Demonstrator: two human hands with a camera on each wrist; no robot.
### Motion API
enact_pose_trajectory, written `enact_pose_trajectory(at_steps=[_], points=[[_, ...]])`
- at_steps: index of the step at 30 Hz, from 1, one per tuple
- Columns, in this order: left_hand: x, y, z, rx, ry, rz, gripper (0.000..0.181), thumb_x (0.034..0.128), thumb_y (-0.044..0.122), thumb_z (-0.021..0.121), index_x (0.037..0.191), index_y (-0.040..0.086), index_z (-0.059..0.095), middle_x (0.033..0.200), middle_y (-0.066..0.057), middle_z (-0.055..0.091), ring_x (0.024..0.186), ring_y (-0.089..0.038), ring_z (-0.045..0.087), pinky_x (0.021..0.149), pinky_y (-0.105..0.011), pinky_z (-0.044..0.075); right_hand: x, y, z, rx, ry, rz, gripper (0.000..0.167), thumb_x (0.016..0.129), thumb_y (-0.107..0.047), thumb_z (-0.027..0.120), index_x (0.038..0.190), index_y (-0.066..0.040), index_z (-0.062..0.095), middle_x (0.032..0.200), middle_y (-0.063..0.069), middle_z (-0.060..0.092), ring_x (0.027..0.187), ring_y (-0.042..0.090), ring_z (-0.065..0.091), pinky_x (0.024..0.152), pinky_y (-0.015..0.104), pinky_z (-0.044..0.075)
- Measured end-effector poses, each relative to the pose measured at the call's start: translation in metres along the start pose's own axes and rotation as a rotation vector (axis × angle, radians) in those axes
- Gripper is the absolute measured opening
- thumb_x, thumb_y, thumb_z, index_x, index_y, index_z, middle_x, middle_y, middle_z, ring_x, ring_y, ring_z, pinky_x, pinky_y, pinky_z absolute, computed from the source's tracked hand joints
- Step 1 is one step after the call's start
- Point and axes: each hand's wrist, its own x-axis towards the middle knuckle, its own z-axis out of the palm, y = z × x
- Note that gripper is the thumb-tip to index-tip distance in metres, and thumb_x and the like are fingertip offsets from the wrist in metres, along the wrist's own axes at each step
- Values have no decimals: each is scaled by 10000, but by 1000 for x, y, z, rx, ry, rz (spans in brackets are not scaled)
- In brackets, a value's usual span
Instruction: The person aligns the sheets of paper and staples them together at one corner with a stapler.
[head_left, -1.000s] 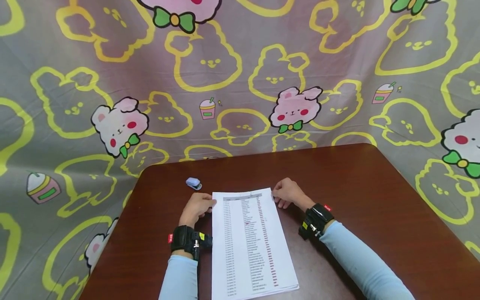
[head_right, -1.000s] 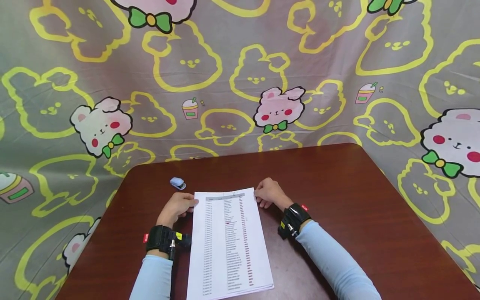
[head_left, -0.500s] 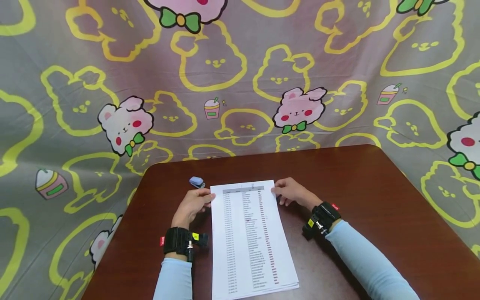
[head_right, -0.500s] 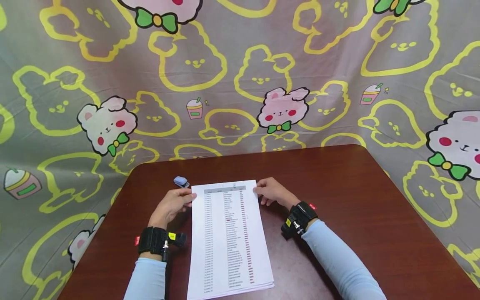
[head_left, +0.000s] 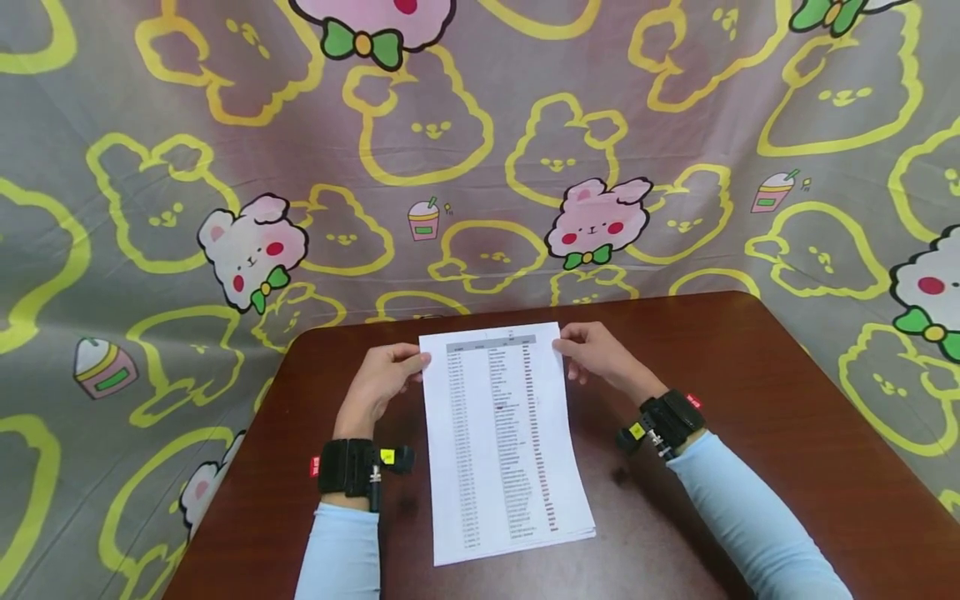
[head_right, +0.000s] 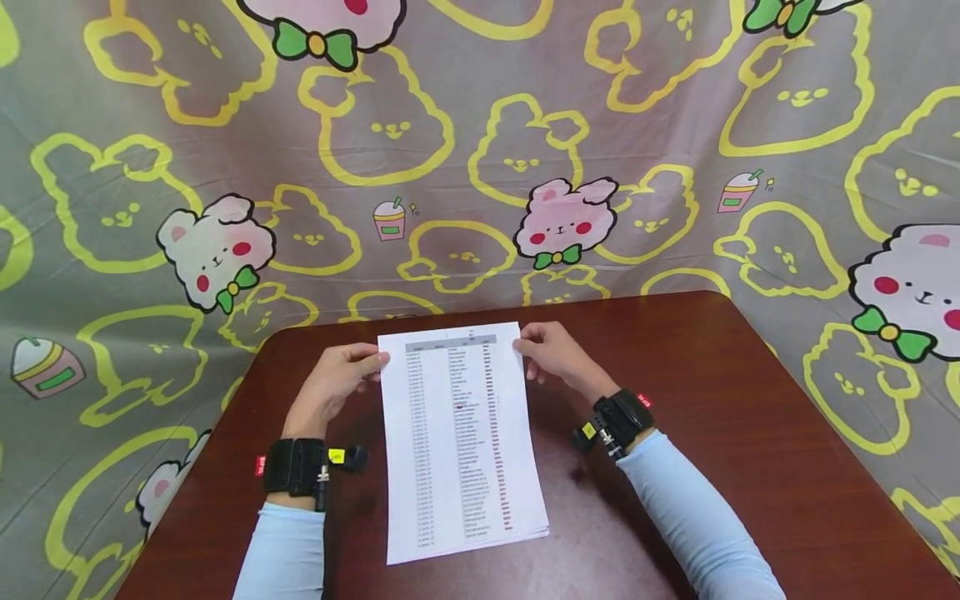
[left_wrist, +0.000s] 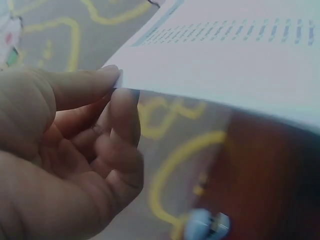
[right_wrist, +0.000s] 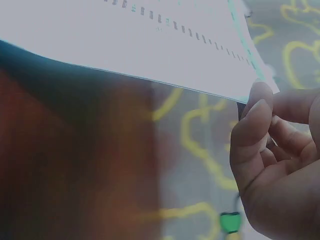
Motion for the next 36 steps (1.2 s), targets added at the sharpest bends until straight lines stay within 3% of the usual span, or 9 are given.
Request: enact_pose_trajectory(at_steps=[9,14,19,22,26,36], points=[[-25,59,-11,-1,47,233,249,963,270,627,1110,78,686,786,-44,586,675,-205,523,520,-271,394,-30,-63,-32,-38,102,-163,226,965,-257,619,1074,-59,630,974,159,672,642,388,623,547,301,526],[-45,86,-10,-35,118,426,230,958,221,637,1074,32,697,785,-118,576,546,-123,465,503,-232,391,-50,-89,-47,-83,183,-255,256,970,-270,615,1096,-47,618,979,180,671,629,330,638,550,278,537],[-54,102,2,-50,217,604,202,948,166,648,1038,-8,699,788,-141,590,530,-36,527,544,-188,472,-67,-101,-57,-114,284,-356,251,975,-254,605,1081,-26,619,997,189,679,611,236,675,575,289,565],[-48,99,9,-93,255,671,197,935,188,668,1011,10,709,802,-178,617,550,-18,563,560,-173,498,-71,-100,-58,-127,339,-411,254,978,-251,599,1081,-21,630,1001,182,685,619,199,686,586,270,565],[-45,97,19,-131,270,700,188,931,156,669,1000,-16,705,806,-214,634,594,0,577,579,-190,520,-72,-92,-59,-129,380,-422,244,978,-241,599,1059,-14,635,890,182,674,628,180,692,594,257,563],[-42,86,29,-77,305,638,196,933,230,674,984,44,704,768,-122,619,606,-65,558,577,-188,472,-77,-80,-56,-150,371,-408,232,981,-235,595,1019,-9,634,883,176,692,647,221,703,599,243,558]])
